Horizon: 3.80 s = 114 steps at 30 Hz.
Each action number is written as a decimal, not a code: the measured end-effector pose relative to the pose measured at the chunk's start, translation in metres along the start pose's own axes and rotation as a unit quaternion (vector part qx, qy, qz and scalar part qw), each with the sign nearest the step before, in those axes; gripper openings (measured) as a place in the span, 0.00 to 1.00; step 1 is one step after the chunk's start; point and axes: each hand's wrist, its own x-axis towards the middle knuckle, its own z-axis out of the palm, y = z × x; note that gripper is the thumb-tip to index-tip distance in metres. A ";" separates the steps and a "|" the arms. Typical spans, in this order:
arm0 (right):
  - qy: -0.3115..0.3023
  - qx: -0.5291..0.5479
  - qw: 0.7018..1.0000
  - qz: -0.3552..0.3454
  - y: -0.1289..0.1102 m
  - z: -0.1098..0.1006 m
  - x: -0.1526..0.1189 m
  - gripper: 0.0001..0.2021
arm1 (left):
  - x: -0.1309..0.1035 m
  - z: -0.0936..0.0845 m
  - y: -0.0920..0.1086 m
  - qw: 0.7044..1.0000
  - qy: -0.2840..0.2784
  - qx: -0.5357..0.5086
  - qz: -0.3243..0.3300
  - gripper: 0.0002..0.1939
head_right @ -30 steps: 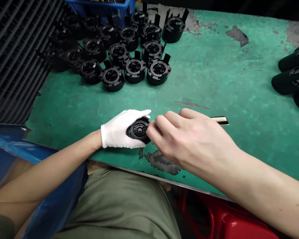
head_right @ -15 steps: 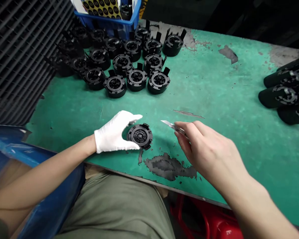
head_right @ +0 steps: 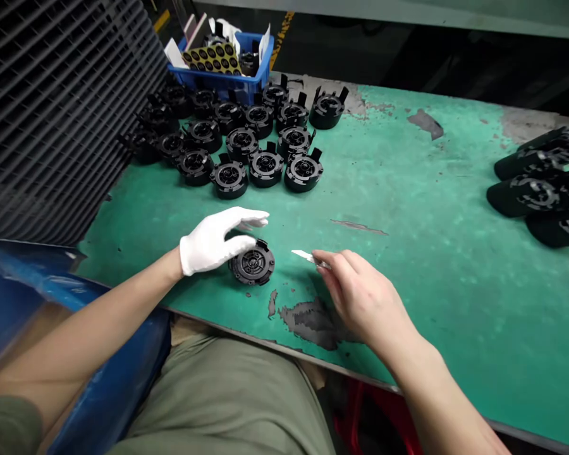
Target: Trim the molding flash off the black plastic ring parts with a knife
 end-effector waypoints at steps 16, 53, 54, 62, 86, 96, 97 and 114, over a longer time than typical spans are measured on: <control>0.005 -0.049 0.988 -0.146 -0.018 0.021 0.046 0.05 | -0.028 0.022 -0.017 0.988 -0.031 0.153 0.015 0.58; -0.043 0.005 0.999 -0.009 -0.058 0.011 0.007 0.13 | -0.031 0.044 0.009 0.964 -0.055 0.258 -0.040 0.57; -0.048 0.006 0.999 -0.005 -0.058 0.010 0.004 0.13 | -0.031 0.045 0.010 0.964 -0.059 0.256 -0.038 0.54; -0.045 0.007 0.998 -0.035 -0.054 0.007 0.005 0.16 | -0.027 0.042 0.011 0.968 -0.067 0.241 -0.028 0.48; -0.035 0.016 0.999 -0.017 -0.065 0.011 -0.006 0.23 | -0.025 0.042 0.014 0.971 -0.070 0.227 -0.032 0.45; -0.052 -0.020 0.998 -0.005 -0.068 0.008 -0.006 0.20 | -0.024 0.042 0.015 0.973 -0.069 0.220 -0.030 0.40; -0.054 -0.026 0.998 -0.005 -0.068 0.007 -0.006 0.20 | -0.024 0.042 0.015 0.973 -0.069 0.219 -0.030 0.40; -0.069 -0.098 0.983 -0.140 -0.027 -0.008 0.026 0.20 | -0.016 0.035 0.015 0.974 -0.086 0.211 -0.004 0.39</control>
